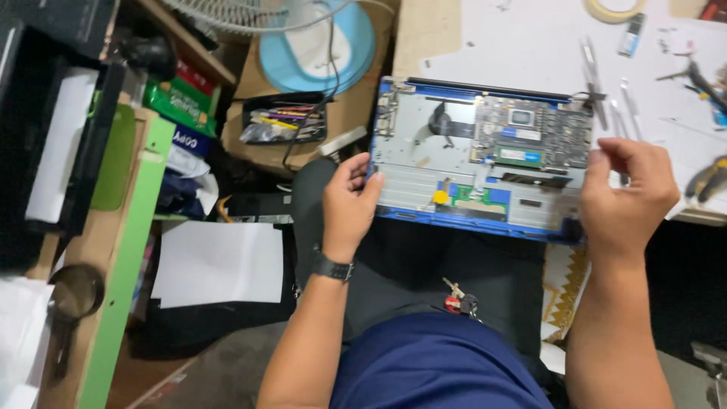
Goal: The person is repairing a disassembled laptop resting on their lap. They use a black pen to point at and manipulate components on the motherboard, then use a soldering iron to work on the circuit board.
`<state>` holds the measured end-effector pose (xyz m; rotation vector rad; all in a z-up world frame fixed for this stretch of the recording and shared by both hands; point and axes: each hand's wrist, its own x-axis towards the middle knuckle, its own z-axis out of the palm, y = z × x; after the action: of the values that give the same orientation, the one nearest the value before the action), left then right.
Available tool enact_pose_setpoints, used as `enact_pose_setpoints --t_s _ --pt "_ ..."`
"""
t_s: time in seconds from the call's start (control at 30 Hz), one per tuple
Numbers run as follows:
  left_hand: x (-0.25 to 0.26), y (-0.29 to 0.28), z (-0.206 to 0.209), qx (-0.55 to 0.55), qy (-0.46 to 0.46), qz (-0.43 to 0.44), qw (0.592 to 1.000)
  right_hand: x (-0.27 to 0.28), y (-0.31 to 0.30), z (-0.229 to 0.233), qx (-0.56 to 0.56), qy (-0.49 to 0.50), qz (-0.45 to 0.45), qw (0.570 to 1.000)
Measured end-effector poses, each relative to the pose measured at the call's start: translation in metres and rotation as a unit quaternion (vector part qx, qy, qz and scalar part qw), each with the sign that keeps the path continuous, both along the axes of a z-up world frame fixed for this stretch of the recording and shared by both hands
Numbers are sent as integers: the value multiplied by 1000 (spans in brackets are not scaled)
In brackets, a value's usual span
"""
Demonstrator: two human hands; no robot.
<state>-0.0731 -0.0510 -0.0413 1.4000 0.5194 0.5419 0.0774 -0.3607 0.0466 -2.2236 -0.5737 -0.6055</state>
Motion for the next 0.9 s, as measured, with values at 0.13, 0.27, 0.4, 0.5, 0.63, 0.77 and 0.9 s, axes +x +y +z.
enact_pose_setpoints --t_s 0.13,0.27,0.4,0.5,0.63,0.77,0.9 --pt "5 4 8 -13 4 16 1000 -30 77 41 27 37 136 990" --pt "9 10 15 -111 -19 9 994 -28 151 65 -88 66 351 930" --pt "7 12 17 -56 -26 4 998 -4 211 48 -221 19 434 873" --pt "4 12 20 -16 -33 -3 999 12 239 36 -314 -16 458 831" --pt "6 12 8 -112 -72 20 991 17 250 37 -399 -10 474 785" --pt "1 10 -3 -119 -58 30 991 20 253 40 -435 23 490 755" --pt "-7 9 -1 -115 -52 8 992 17 260 42 -445 41 493 747"
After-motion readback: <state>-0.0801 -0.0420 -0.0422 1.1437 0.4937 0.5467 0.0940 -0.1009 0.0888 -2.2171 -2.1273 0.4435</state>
